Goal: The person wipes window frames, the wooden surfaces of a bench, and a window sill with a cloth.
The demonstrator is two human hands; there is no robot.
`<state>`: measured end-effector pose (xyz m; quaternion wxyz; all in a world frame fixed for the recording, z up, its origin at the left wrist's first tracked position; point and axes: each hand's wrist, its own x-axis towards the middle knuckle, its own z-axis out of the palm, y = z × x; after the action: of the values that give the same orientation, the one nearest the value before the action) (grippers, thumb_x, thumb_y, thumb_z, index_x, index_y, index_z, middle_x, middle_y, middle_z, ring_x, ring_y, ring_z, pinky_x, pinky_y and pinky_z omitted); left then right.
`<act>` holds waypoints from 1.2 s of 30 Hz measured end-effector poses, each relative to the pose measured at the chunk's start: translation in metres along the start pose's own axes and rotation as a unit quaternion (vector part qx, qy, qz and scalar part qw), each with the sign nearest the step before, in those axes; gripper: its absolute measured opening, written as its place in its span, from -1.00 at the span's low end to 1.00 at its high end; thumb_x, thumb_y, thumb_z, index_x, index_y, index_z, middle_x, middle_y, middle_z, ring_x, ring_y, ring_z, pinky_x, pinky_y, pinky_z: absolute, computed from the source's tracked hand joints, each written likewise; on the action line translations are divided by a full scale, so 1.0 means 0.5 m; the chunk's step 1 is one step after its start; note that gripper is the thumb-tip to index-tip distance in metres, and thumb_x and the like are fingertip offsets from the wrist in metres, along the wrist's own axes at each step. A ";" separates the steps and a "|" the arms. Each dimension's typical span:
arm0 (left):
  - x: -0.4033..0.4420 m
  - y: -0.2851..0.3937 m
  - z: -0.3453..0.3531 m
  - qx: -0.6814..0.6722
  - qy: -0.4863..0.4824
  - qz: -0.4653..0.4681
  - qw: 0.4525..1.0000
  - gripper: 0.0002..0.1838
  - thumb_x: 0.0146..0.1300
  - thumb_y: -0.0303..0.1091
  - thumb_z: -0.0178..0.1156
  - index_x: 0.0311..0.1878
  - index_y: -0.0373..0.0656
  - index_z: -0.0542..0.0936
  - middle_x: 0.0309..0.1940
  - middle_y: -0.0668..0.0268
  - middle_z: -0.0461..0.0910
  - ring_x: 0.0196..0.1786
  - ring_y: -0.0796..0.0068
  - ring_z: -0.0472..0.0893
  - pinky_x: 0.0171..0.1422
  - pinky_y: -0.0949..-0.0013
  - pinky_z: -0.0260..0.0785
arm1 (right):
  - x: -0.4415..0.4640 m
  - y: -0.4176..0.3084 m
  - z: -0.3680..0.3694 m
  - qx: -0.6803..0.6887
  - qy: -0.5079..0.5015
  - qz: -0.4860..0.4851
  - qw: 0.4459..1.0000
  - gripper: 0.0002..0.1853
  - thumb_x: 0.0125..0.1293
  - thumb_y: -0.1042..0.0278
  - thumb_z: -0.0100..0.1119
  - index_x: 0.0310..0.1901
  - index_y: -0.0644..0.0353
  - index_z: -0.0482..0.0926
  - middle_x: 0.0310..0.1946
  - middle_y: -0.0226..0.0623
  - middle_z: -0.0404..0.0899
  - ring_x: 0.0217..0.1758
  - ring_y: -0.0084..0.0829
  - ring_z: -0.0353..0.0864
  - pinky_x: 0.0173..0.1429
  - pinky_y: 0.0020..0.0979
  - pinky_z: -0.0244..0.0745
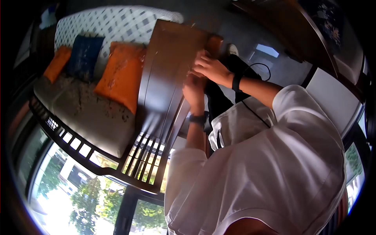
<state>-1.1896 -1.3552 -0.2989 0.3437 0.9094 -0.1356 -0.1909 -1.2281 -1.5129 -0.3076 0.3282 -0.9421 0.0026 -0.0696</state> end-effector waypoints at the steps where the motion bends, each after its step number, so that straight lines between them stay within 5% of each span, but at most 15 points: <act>1: 0.010 0.027 0.019 0.006 -0.009 -0.014 1.000 -0.77 0.25 -0.19 0.34 -0.12 -0.09 0.67 -0.20 0.04 0.71 -0.18 -0.15 0.70 -0.16 -0.02 0.54 | -0.001 0.021 -0.022 0.005 0.011 0.020 1.000 -0.81 0.15 0.42 0.26 -0.17 0.08 0.61 -0.04 -0.37 0.50 0.13 -0.26 0.55 0.03 -0.31 0.65; 3: 0.045 0.087 0.062 0.014 -0.024 -0.034 0.999 -0.78 0.24 -0.22 0.33 -0.12 -0.10 0.67 -0.18 0.03 0.71 -0.15 -0.13 0.70 -0.11 -0.01 0.55 | -0.007 0.070 -0.059 0.013 0.068 0.010 0.998 -0.83 0.16 0.39 0.27 -0.18 0.10 0.61 -0.06 -0.35 0.52 0.13 -0.25 0.56 0.02 -0.31 0.65; 4: 0.059 0.111 0.083 -0.003 0.010 0.008 1.000 -0.91 0.21 -0.49 0.32 -0.23 -0.26 0.66 -0.38 0.17 0.74 -0.32 0.40 0.72 -0.19 0.31 0.53 | -0.007 0.097 -0.078 0.012 0.099 0.007 0.995 -0.83 0.16 0.38 0.28 -0.19 0.11 0.62 -0.07 -0.34 0.52 0.12 -0.24 0.57 0.02 -0.31 0.65; 9: 0.091 0.229 0.167 0.075 -0.017 0.045 0.996 -0.83 0.23 -0.41 0.32 -0.14 -0.22 0.70 -0.31 0.15 0.76 -0.28 0.24 0.74 -0.13 0.23 0.56 | -0.063 0.202 -0.128 0.034 0.119 0.107 0.987 -0.89 0.19 0.36 0.20 -0.23 0.06 0.63 -0.14 -0.34 0.53 0.06 -0.27 0.53 0.19 -0.28 0.52; 12: 0.101 0.303 0.242 0.125 -0.170 0.026 0.977 -0.65 0.28 -0.05 0.33 -0.03 -0.09 0.70 0.06 0.18 0.72 -0.12 0.01 0.75 -0.06 0.01 0.59 | -0.150 0.277 -0.168 0.036 0.079 0.221 0.971 -0.84 0.21 0.39 0.21 -0.16 0.06 0.63 -0.09 -0.29 0.55 0.10 -0.20 0.55 0.19 -0.21 0.53; 13: 0.111 0.273 0.295 0.168 -0.204 0.020 0.964 -0.65 0.30 0.00 0.32 -0.08 -0.09 0.73 -0.11 0.16 0.76 -0.15 0.07 0.77 -0.06 -0.02 0.58 | -0.190 0.303 -0.187 0.039 0.086 0.238 0.966 -0.82 0.20 0.41 0.22 -0.14 0.06 0.63 -0.07 -0.27 0.56 0.11 -0.16 0.56 0.19 -0.19 0.53; 14: 0.114 0.280 0.342 0.176 -0.203 0.077 0.960 -0.67 0.28 -0.02 0.35 -0.16 -0.10 0.73 -0.28 0.16 0.76 -0.19 0.10 0.76 -0.07 0.01 0.57 | -0.227 0.328 -0.210 0.041 0.094 0.258 0.961 -0.79 0.20 0.42 0.22 -0.11 0.06 0.64 -0.06 -0.26 0.57 0.13 -0.13 0.56 0.18 -0.17 0.54; 16: 0.115 0.415 0.394 0.146 -0.277 0.076 0.947 -0.70 0.25 -0.05 0.38 -0.18 -0.09 0.71 -0.28 0.19 0.75 -0.19 0.09 0.73 -0.05 0.09 0.55 | -0.290 0.374 -0.277 0.101 0.094 0.341 0.930 -0.73 0.17 0.46 0.22 -0.06 0.07 0.64 -0.03 -0.22 0.58 0.15 -0.09 0.56 0.16 -0.13 0.56; 20: 0.140 0.580 0.509 0.067 -0.257 0.235 0.935 -0.70 0.23 -0.17 0.36 -0.21 -0.26 0.65 -0.27 0.08 0.67 -0.19 0.02 0.68 -0.06 0.15 0.49 | -0.343 0.436 -0.426 0.059 0.243 0.426 0.869 -0.68 0.16 0.53 0.19 -0.04 0.06 0.67 -0.10 -0.24 0.56 0.08 -0.08 0.54 0.06 -0.17 0.57; 24: 0.210 0.764 0.570 0.044 -0.273 0.332 0.902 -0.73 0.22 -0.23 0.38 -0.09 -0.10 0.60 -0.07 0.20 0.61 -0.05 0.01 0.64 0.00 0.06 0.50 | -0.308 0.506 -0.552 -0.004 0.404 0.441 0.801 -0.65 0.17 0.53 0.25 0.01 0.05 0.69 -0.08 -0.28 0.60 0.05 -0.11 0.57 0.04 -0.21 0.57; 27: 0.267 0.815 0.598 0.054 -0.233 0.377 0.895 -0.74 0.22 -0.32 0.34 -0.07 -0.18 0.58 0.03 0.18 0.60 0.03 -0.01 0.63 0.06 0.08 0.50 | -0.260 0.573 -0.562 -0.030 0.462 0.422 0.779 -0.49 0.08 0.63 0.29 0.12 0.04 0.68 0.00 -0.30 0.61 0.09 -0.14 0.60 0.07 -0.22 0.60; 30: 0.340 0.832 0.610 0.087 -0.222 0.381 0.894 -0.75 0.23 -0.39 0.31 -0.05 -0.21 0.58 0.10 0.18 0.59 0.11 -0.03 0.60 0.15 0.10 0.47 | -0.186 0.624 -0.555 -0.007 0.459 0.420 0.783 -0.72 0.21 0.41 0.24 -0.02 0.06 0.68 -0.13 -0.29 0.59 -0.01 -0.14 0.53 0.05 -0.18 0.48; 36: 0.487 0.776 0.578 0.137 -0.236 0.404 0.873 -0.75 0.17 -0.48 0.26 -0.06 -0.19 0.60 0.04 0.17 0.60 0.08 -0.03 0.60 0.12 0.07 0.48 | -0.067 0.645 -0.508 0.004 0.403 0.418 0.814 -0.71 0.20 0.43 0.17 -0.01 0.12 0.62 -0.11 -0.26 0.45 -0.01 -0.16 0.44 0.06 -0.20 0.43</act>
<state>-1.1447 -1.8949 -0.2980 0.2210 0.7414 -0.5926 -0.2242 -1.2817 -1.9213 -0.3148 0.2992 -0.7363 0.5280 -0.2993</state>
